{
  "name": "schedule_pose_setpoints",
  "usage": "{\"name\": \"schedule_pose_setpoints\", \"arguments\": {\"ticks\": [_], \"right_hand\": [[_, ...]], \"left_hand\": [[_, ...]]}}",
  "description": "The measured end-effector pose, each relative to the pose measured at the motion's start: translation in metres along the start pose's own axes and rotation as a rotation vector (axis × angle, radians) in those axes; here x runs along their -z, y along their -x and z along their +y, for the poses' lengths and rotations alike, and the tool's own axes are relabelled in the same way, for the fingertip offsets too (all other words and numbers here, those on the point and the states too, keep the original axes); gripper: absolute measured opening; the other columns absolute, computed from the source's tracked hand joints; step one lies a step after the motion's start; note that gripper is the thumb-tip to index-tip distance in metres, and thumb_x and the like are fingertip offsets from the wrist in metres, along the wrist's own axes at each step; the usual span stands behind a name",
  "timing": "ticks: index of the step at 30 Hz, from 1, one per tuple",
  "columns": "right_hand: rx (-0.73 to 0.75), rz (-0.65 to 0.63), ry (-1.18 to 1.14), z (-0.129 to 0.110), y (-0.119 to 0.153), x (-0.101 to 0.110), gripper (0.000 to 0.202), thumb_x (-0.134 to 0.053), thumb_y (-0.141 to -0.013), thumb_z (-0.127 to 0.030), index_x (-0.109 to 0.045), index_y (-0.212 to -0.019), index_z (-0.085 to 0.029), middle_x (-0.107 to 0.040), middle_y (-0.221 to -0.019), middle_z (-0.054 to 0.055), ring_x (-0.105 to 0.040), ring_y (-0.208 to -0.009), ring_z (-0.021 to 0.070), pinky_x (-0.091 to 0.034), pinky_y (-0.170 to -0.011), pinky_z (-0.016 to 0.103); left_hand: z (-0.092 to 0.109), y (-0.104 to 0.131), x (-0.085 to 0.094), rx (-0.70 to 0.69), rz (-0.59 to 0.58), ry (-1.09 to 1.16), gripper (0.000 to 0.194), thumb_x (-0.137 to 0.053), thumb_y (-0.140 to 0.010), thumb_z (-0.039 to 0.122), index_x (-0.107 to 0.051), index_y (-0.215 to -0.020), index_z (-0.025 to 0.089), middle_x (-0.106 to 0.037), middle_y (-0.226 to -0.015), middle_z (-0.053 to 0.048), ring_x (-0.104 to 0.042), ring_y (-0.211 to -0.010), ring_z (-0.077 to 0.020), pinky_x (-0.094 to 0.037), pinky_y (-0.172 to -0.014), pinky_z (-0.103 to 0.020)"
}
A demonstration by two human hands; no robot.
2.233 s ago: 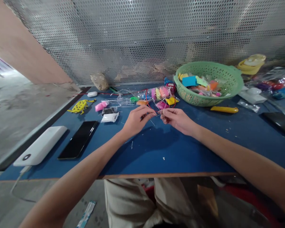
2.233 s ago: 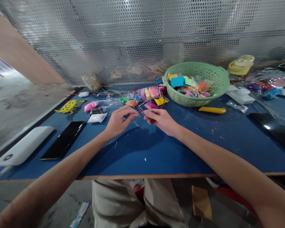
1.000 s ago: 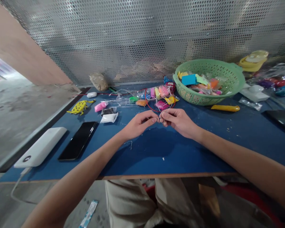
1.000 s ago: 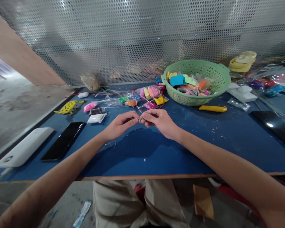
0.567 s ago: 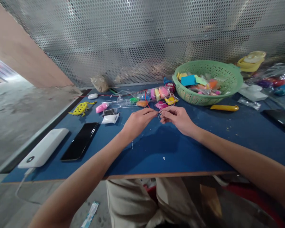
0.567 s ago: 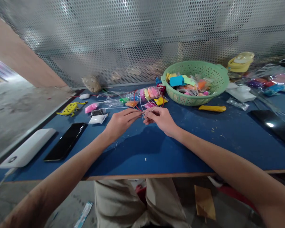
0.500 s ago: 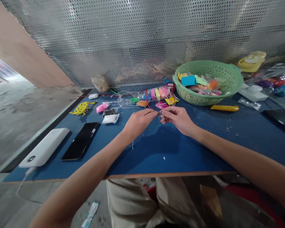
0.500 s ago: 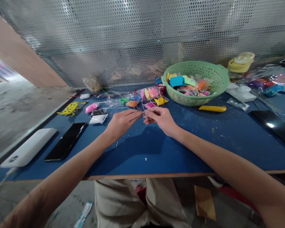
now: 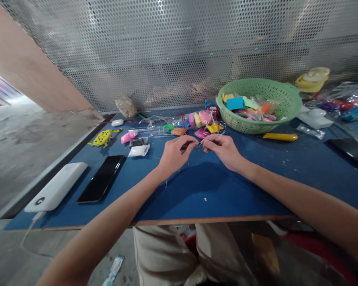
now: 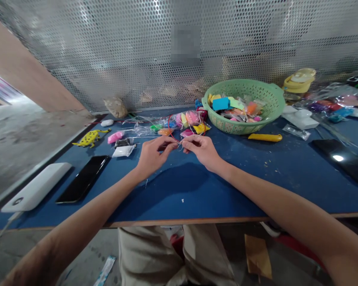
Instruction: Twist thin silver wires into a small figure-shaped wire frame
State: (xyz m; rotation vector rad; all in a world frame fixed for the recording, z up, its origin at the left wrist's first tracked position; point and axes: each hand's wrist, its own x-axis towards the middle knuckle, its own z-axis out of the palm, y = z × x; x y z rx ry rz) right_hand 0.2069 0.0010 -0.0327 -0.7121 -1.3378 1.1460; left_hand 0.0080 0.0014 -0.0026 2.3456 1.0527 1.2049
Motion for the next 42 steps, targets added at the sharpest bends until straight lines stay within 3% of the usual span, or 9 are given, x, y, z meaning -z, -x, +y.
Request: {"name": "schedule_pose_setpoints", "arguments": {"ticks": [2, 4, 6, 8, 12, 20, 26, 36, 42], "right_hand": [[-0.022, -0.014, -0.056, -0.001, 0.001, -0.001, 0.017, -0.079, -0.081, -0.034, -0.076, -0.087, -0.018, -0.069, -0.07, 0.001, -0.064, -0.063, 0.0134, -0.052, -0.062, 0.029], [-0.043, -0.049, -0.096, -0.004, 0.002, -0.001, 0.018, -0.079, -0.081, -0.034, -0.076, -0.087, -0.017, -0.069, -0.072, 0.002, -0.064, -0.063, 0.0137, -0.053, -0.062, 0.03], [-0.058, -0.09, -0.115, -0.007, 0.004, -0.001, 0.018, -0.079, -0.082, -0.034, -0.076, -0.085, -0.017, -0.069, -0.073, 0.002, -0.064, -0.062, 0.013, -0.053, -0.062, 0.029], [-0.073, -0.118, -0.148, -0.009, 0.005, -0.002, 0.017, -0.078, -0.083, -0.033, -0.076, -0.085, -0.017, -0.069, -0.073, 0.001, -0.063, -0.061, 0.0122, -0.052, -0.061, 0.028], [-0.099, -0.144, -0.237, -0.01, 0.007, -0.002, 0.013, -0.077, -0.084, -0.031, -0.075, -0.089, -0.019, -0.068, -0.074, 0.0, -0.063, -0.062, 0.0113, -0.052, -0.061, 0.026], [-0.166, -0.17, -0.298, -0.013, 0.01, -0.009, 0.015, -0.078, -0.083, -0.032, -0.074, -0.088, -0.019, -0.066, -0.073, 0.0, -0.062, -0.061, 0.0102, -0.051, -0.061, 0.026], [-0.146, -0.171, -0.288, -0.01, 0.011, -0.01, 0.019, -0.079, -0.083, -0.036, -0.073, -0.09, -0.02, -0.065, -0.072, -0.001, -0.059, -0.062, 0.0102, -0.048, -0.061, 0.026], [-0.099, -0.161, -0.2, -0.006, 0.007, -0.009, 0.024, -0.078, -0.083, -0.04, -0.072, -0.088, -0.018, -0.064, -0.071, -0.001, -0.057, -0.061, 0.011, -0.045, -0.062, 0.028], [-0.068, -0.097, -0.17, -0.004, 0.009, -0.012, 0.022, -0.078, -0.082, -0.038, -0.071, -0.087, -0.018, -0.065, -0.07, -0.001, -0.059, -0.061, 0.0122, -0.047, -0.062, 0.028]], "left_hand": [[-0.002, -0.002, 0.002, 0.12, -0.094, 0.218, 0.024, -0.062, -0.094, 0.032, -0.068, -0.113, 0.019, -0.074, -0.096, -0.005, -0.07, -0.075, -0.0127, -0.056, -0.069, -0.024], [-0.004, -0.004, 0.006, 0.223, -0.27, 0.432, 0.035, -0.064, -0.093, 0.035, -0.064, -0.123, 0.019, -0.073, -0.099, -0.006, -0.069, -0.073, -0.0121, -0.056, -0.064, -0.023], [-0.007, -0.004, 0.01, 0.308, -0.434, 0.566, 0.036, -0.067, -0.091, 0.037, -0.066, -0.121, 0.017, -0.072, -0.098, -0.006, -0.066, -0.072, -0.0107, -0.054, -0.064, -0.022], [-0.009, -0.004, 0.014, 0.398, -0.494, 0.653, 0.032, -0.071, -0.088, 0.038, -0.07, -0.112, 0.016, -0.073, -0.095, -0.006, -0.064, -0.071, -0.0095, -0.054, -0.065, -0.022], [-0.013, -0.002, 0.016, 0.5, -0.467, 0.747, 0.028, -0.082, -0.078, 0.034, -0.071, -0.094, 0.014, -0.073, -0.082, -0.004, -0.065, -0.068, -0.0099, -0.053, -0.066, -0.022], [-0.011, -0.004, 0.011, 0.321, -0.195, 0.661, 0.024, -0.083, -0.076, 0.028, -0.062, -0.079, 0.014, -0.071, -0.073, -0.001, -0.065, -0.065, -0.0101, -0.054, -0.065, -0.024], [-0.011, -0.002, 0.006, 0.309, -0.076, 0.699, 0.024, -0.083, -0.076, 0.026, -0.061, -0.079, 0.016, -0.073, -0.076, -0.002, -0.068, -0.065, -0.011, -0.058, -0.064, -0.025], [0.001, -0.001, 0.004, 0.519, 0.022, 0.872, 0.04, -0.087, -0.07, 0.037, -0.053, -0.077, 0.018, -0.073, -0.081, -0.001, -0.073, -0.07, -0.0123, -0.064, -0.068, -0.025], [0.001, 0.001, -0.001, 0.567, -0.056, 0.977, 0.038, -0.087, -0.071, 0.034, -0.055, -0.079, 0.016, -0.073, -0.077, 0.001, -0.071, -0.067, -0.0089, -0.061, -0.067, -0.019]]}}
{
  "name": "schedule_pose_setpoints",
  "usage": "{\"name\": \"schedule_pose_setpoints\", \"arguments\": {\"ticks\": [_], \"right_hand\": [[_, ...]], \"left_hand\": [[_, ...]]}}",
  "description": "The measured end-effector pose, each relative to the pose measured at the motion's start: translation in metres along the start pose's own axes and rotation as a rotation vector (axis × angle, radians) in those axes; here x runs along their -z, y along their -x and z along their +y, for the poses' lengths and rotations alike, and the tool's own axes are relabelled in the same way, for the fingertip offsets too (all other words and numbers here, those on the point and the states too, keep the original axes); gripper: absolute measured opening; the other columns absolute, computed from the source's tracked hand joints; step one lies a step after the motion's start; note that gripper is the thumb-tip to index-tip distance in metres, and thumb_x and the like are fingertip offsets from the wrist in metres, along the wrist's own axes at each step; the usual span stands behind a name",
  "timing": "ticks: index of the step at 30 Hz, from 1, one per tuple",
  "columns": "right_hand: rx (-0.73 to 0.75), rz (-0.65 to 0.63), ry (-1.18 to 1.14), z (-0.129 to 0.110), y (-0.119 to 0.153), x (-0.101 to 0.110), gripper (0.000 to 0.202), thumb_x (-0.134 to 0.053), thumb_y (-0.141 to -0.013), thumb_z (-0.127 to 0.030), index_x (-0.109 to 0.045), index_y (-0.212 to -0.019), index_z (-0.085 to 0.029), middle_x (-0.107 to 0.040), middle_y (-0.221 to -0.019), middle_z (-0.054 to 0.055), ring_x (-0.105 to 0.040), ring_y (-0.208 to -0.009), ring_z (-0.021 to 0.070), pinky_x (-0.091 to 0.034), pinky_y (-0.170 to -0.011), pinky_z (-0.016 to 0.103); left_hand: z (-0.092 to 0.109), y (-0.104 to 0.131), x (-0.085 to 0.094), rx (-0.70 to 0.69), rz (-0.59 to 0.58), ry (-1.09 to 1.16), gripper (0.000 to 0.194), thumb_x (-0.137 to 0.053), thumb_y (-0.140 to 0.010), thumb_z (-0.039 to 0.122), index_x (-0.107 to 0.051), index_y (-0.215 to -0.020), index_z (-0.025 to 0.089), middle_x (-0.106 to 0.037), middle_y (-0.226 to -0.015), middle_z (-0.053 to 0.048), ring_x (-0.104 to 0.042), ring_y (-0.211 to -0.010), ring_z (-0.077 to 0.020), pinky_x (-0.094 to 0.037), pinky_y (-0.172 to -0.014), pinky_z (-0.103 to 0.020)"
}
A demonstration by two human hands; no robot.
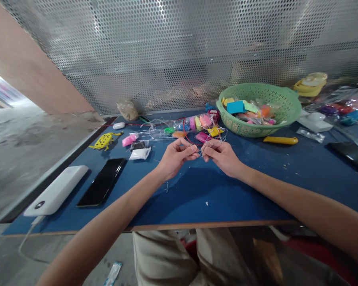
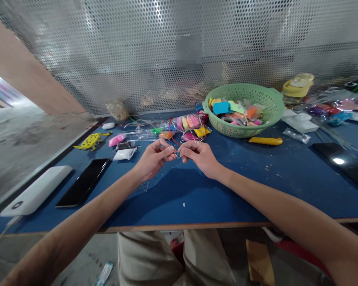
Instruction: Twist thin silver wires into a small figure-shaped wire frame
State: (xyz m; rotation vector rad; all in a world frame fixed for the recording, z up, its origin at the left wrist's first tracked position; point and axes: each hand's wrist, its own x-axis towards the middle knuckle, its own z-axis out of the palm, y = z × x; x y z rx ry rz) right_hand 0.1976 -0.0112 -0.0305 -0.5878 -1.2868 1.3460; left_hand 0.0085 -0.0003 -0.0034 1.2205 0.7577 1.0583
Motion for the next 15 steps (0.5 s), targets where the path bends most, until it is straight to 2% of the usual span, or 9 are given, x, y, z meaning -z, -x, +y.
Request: {"name": "schedule_pose_setpoints", "arguments": {"ticks": [2, 5, 8, 11, 15], "right_hand": [[0.013, 0.036, 0.03, 0.002, 0.001, -0.001, 0.023, -0.079, -0.081, -0.039, -0.071, -0.088, -0.019, -0.066, -0.071, 0.0, -0.06, -0.062, 0.0131, -0.049, -0.063, 0.029], [0.053, 0.074, 0.08, 0.003, 0.001, -0.001, 0.022, -0.077, -0.083, -0.04, -0.072, -0.086, -0.019, -0.067, -0.071, 0.0, -0.061, -0.063, 0.0138, -0.049, -0.065, 0.03], [0.104, 0.12, 0.132, 0.002, 0.001, -0.001, 0.02, -0.075, -0.085, -0.039, -0.073, -0.086, -0.019, -0.068, -0.074, 0.001, -0.061, -0.063, 0.0137, -0.05, -0.066, 0.031], [0.133, 0.136, 0.153, 0.0, 0.001, -0.001, 0.018, -0.074, -0.085, -0.037, -0.073, -0.088, -0.02, -0.068, -0.076, 0.001, -0.062, -0.064, 0.0138, -0.051, -0.066, 0.03], [0.139, 0.124, 0.178, -0.003, 0.002, -0.001, 0.017, -0.073, -0.086, -0.037, -0.073, -0.088, -0.02, -0.068, -0.075, 0.001, -0.063, -0.065, 0.0145, -0.052, -0.067, 0.031]], "left_hand": [[-0.002, 0.0, -0.001, -0.003, 0.001, -0.068, 0.036, -0.085, -0.074, 0.035, -0.056, -0.084, 0.016, -0.072, -0.072, 0.001, -0.07, -0.066, -0.0098, -0.06, -0.065, -0.02], [-0.002, 0.001, -0.003, -0.094, 0.034, -0.257, 0.035, -0.08, -0.079, 0.037, -0.058, -0.099, 0.017, -0.072, -0.071, 0.0, -0.071, -0.066, -0.0132, -0.061, -0.066, -0.025], [0.0, 0.005, -0.003, -0.245, 0.051, -0.464, 0.034, -0.066, -0.091, 0.038, -0.062, -0.116, 0.016, -0.077, -0.092, -0.007, -0.075, -0.077, -0.0166, -0.063, -0.075, -0.03], [0.002, 0.01, -0.003, -0.364, 0.004, -0.639, 0.04, -0.059, -0.095, 0.034, -0.061, -0.132, 0.018, -0.072, -0.121, -0.01, -0.074, -0.095, -0.019, -0.062, -0.087, -0.032], [0.0, 0.013, -0.004, -0.427, 0.007, -0.769, 0.051, -0.065, -0.09, 0.032, -0.059, -0.138, 0.019, -0.073, -0.121, -0.009, -0.075, -0.097, -0.0214, -0.063, -0.086, -0.033]]}}
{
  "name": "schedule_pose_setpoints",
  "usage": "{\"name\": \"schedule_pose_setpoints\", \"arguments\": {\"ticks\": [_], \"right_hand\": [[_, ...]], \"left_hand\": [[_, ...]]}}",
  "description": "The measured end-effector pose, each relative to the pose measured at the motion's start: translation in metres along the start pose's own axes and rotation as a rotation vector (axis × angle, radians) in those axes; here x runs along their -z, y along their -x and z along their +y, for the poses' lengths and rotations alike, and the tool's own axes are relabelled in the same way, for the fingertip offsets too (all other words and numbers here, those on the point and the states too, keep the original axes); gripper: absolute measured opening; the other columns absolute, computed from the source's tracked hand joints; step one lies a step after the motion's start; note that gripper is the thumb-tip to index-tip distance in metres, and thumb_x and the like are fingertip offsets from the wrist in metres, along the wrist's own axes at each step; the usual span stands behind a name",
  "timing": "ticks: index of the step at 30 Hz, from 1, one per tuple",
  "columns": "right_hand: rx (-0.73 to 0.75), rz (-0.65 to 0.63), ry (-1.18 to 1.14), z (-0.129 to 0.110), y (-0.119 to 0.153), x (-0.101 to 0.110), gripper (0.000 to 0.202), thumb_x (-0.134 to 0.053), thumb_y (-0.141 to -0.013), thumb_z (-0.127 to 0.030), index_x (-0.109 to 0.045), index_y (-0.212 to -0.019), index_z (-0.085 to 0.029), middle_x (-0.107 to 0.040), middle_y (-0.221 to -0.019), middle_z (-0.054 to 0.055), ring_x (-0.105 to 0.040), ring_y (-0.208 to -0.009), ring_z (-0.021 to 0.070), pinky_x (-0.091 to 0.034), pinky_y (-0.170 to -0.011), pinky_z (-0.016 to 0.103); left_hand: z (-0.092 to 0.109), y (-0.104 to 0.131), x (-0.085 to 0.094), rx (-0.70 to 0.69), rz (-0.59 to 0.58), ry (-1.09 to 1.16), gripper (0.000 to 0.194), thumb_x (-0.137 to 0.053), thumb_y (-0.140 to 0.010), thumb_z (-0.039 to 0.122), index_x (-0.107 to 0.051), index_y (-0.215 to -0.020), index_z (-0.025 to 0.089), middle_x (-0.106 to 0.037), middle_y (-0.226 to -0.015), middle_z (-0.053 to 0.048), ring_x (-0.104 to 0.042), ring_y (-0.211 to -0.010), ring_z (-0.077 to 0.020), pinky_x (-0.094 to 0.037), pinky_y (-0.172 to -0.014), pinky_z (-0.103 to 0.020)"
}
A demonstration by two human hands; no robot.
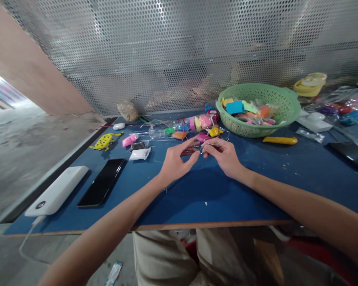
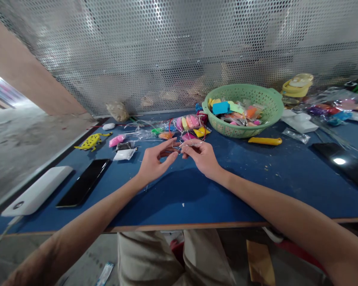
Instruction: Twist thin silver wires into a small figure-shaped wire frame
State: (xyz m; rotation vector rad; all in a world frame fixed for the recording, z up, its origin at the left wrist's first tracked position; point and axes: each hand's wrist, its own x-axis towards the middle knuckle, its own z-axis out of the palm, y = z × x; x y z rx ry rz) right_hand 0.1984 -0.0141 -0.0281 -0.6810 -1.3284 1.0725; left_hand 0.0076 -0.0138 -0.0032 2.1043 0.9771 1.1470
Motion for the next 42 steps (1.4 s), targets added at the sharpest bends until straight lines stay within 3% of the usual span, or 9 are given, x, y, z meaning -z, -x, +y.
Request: {"name": "schedule_pose_setpoints", "arguments": {"ticks": [15, 23, 34, 38, 42], "right_hand": [[0.01, 0.018, 0.058, 0.001, -0.001, -0.001, 0.02, -0.072, -0.085, -0.04, -0.072, -0.084, -0.02, -0.068, -0.076, 0.001, -0.064, -0.065, 0.0146, -0.054, -0.067, 0.031], [-0.001, 0.043, 0.014, 0.004, -0.002, -0.001, 0.02, -0.073, -0.085, -0.039, -0.073, -0.086, -0.02, -0.07, -0.076, 0.002, -0.064, -0.064, 0.0147, -0.056, -0.067, 0.032], [0.02, 0.072, 0.076, 0.001, -0.002, -0.004, 0.022, -0.071, -0.087, -0.041, -0.072, -0.085, -0.019, -0.068, -0.077, 0.002, -0.061, -0.06, 0.0132, -0.053, -0.062, 0.031], [0.055, 0.082, 0.139, 0.0, -0.002, -0.004, 0.018, -0.069, -0.089, -0.036, -0.072, -0.088, -0.019, -0.068, -0.077, 0.002, -0.06, -0.06, 0.0124, -0.052, -0.061, 0.029], [0.087, 0.1, 0.195, 0.0, -0.003, -0.004, 0.018, -0.068, -0.09, -0.035, -0.071, -0.085, -0.018, -0.069, -0.077, 0.002, -0.061, -0.06, 0.0123, -0.052, -0.061, 0.028]], "left_hand": [[-0.003, -0.001, -0.007, 0.035, -0.009, -0.022, 0.033, -0.062, -0.092, 0.032, -0.071, -0.12, 0.016, -0.078, -0.103, -0.007, -0.075, -0.087, -0.0193, -0.062, -0.081, -0.03], [-0.007, -0.001, -0.014, -0.046, 0.014, -0.097, 0.036, -0.055, -0.096, 0.029, -0.063, -0.13, 0.017, -0.073, -0.119, -0.01, -0.071, -0.103, -0.0201, -0.057, -0.093, -0.033], [-0.009, 0.001, -0.021, 0.053, -0.013, 0.121, 0.034, -0.053, -0.098, 0.033, -0.061, -0.127, 0.017, -0.072, -0.117, -0.009, -0.069, -0.103, -0.0189, -0.055, -0.091, -0.029], [-0.009, 0.0, -0.022, 0.036, -0.036, 0.051, 0.031, -0.048, -0.101, 0.033, -0.061, -0.124, 0.016, -0.072, -0.104, -0.007, -0.067, -0.088, -0.0158, -0.055, -0.082, -0.027], [-0.006, -0.002, -0.022, 0.032, -0.013, -0.106, 0.028, -0.045, -0.102, 0.031, -0.063, -0.118, 0.016, -0.073, -0.102, -0.008, -0.067, -0.09, -0.0178, -0.053, -0.087, -0.03]]}}
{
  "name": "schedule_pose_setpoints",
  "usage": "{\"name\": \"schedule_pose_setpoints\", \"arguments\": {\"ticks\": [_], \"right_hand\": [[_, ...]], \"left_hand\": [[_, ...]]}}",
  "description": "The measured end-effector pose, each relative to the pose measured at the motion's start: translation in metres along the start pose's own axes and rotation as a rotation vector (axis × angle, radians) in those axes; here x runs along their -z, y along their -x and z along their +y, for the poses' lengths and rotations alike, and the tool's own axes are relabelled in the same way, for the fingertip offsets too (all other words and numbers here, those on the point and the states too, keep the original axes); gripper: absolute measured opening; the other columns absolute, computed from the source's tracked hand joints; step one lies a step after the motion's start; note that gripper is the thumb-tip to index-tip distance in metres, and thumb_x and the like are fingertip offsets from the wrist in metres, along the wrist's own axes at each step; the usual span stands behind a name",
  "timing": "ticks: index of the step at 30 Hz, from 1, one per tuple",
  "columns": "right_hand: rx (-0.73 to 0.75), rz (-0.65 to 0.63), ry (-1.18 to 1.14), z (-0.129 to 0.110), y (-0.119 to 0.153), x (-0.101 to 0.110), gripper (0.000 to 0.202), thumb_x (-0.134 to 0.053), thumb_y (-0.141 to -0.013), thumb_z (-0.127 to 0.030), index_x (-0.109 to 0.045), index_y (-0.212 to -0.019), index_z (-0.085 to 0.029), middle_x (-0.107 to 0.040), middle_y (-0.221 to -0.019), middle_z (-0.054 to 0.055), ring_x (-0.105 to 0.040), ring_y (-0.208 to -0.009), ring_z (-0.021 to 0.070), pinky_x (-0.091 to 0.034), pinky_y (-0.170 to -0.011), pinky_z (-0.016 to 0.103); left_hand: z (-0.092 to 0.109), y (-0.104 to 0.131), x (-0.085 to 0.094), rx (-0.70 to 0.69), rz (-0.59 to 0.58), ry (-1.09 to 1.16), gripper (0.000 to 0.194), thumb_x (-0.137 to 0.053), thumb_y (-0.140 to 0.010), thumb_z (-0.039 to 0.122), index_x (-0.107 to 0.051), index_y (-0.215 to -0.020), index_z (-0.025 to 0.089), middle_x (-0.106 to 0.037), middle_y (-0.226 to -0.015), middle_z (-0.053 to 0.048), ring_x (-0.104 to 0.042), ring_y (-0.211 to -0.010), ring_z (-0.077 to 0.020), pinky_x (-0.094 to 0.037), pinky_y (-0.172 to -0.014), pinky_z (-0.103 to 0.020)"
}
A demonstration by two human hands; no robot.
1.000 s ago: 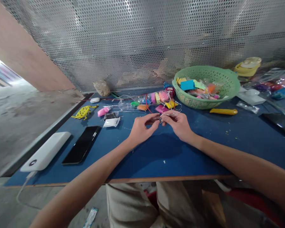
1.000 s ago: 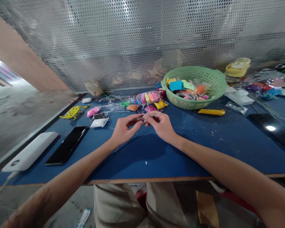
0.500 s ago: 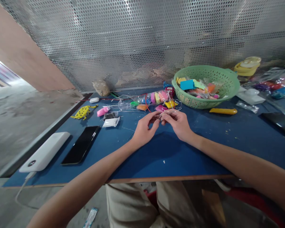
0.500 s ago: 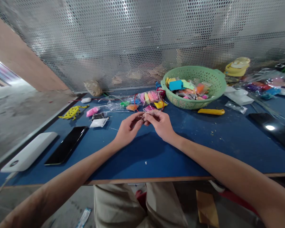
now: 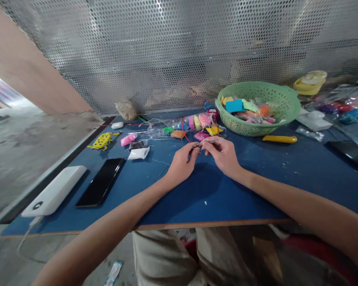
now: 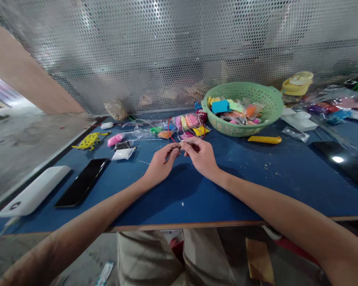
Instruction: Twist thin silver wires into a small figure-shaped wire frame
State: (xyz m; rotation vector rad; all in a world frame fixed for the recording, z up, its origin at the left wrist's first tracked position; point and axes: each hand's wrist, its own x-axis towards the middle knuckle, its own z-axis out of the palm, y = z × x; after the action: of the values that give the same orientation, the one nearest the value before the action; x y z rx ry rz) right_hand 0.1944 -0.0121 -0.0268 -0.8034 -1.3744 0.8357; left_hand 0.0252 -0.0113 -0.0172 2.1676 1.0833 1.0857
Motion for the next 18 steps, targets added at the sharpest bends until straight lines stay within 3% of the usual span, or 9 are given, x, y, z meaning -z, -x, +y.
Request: {"name": "schedule_pose_setpoints", "arguments": {"ticks": [9, 12, 15, 18], "right_hand": [[-0.016, -0.006, 0.043, 0.006, 0.001, -0.002, 0.023, -0.068, -0.088, -0.041, -0.071, -0.088, -0.019, -0.069, -0.076, 0.003, -0.063, -0.063, 0.0142, -0.055, -0.063, 0.029], [-0.016, 0.017, 0.073, 0.007, 0.0, 0.0, 0.022, -0.068, -0.088, -0.04, -0.072, -0.091, -0.019, -0.071, -0.076, 0.003, -0.064, -0.06, 0.0139, -0.054, -0.061, 0.029], [-0.021, 0.03, 0.115, 0.006, -0.003, 0.004, 0.02, -0.067, -0.088, -0.037, -0.072, -0.091, -0.018, -0.071, -0.074, 0.002, -0.064, -0.058, 0.0136, -0.053, -0.06, 0.028], [-0.011, 0.019, 0.166, 0.006, -0.004, 0.007, 0.02, -0.067, -0.089, -0.036, -0.072, -0.089, -0.017, -0.071, -0.074, 0.003, -0.065, -0.057, 0.0136, -0.052, -0.059, 0.027]], "left_hand": [[-0.006, -0.002, 0.001, -0.032, -0.074, -0.047, 0.032, -0.038, -0.104, 0.03, -0.066, -0.107, 0.016, -0.072, -0.092, -0.006, -0.066, -0.082, -0.0165, -0.052, -0.081, -0.03], [-0.006, -0.003, 0.009, -0.07, -0.054, -0.08, 0.03, -0.042, -0.101, 0.025, -0.061, -0.123, 0.016, -0.072, -0.108, -0.009, -0.067, -0.092, -0.0179, -0.053, -0.088, -0.033], [-0.003, -0.005, 0.024, -0.127, 0.011, -0.226, 0.041, -0.056, -0.092, 0.022, -0.054, -0.132, 0.018, -0.067, -0.122, -0.009, -0.065, -0.1, -0.019, -0.052, -0.092, -0.035], [-0.001, -0.006, 0.033, -0.198, 0.038, -0.441, 0.028, -0.062, -0.091, 0.033, -0.062, -0.114, 0.018, -0.069, -0.107, -0.007, -0.064, -0.1, -0.0204, -0.051, -0.089, -0.035]]}}
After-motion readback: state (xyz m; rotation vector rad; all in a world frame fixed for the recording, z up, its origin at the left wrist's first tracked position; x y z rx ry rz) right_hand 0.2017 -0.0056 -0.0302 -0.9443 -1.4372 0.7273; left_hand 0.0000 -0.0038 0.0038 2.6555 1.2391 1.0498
